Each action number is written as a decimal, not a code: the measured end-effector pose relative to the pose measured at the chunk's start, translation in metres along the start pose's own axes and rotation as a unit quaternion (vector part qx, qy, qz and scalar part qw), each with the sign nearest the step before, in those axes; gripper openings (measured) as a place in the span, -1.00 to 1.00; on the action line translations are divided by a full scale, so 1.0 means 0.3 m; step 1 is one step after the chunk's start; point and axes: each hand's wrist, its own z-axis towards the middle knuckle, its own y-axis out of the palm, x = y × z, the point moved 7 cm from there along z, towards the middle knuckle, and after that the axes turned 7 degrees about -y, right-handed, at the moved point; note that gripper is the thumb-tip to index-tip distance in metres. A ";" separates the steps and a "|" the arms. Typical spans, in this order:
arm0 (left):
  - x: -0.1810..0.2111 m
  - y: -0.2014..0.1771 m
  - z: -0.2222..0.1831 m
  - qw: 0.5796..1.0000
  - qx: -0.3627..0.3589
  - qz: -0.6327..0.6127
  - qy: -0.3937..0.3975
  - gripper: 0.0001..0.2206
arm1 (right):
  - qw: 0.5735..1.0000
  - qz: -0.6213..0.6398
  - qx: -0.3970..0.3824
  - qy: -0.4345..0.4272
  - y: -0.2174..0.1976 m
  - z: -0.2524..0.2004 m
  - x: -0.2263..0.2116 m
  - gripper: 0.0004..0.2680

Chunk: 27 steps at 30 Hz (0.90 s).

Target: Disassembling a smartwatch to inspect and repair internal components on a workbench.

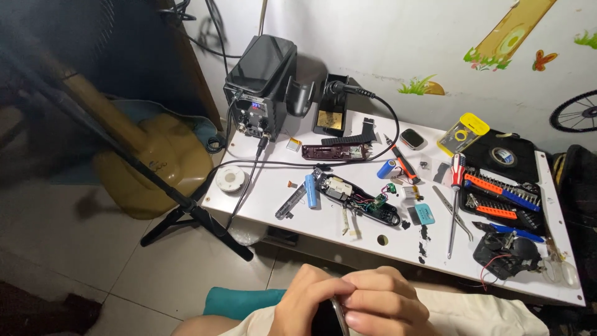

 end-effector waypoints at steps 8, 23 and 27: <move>0.002 -0.026 0.009 0.995 0.086 -0.053 -0.011 -0.60 | 0.998 0.004 0.034 -0.049 0.038 -0.028 -0.001 -0.95; -0.030 0.100 -0.049 0.978 -0.175 -0.104 -0.050 -0.69 | 0.989 0.093 -0.115 0.013 -0.046 -0.087 0.018 -0.89; 0.031 0.084 -0.027 0.993 0.060 -0.089 -0.047 -0.66 | 0.994 0.038 -0.023 0.097 -0.050 -0.125 0.014 -0.94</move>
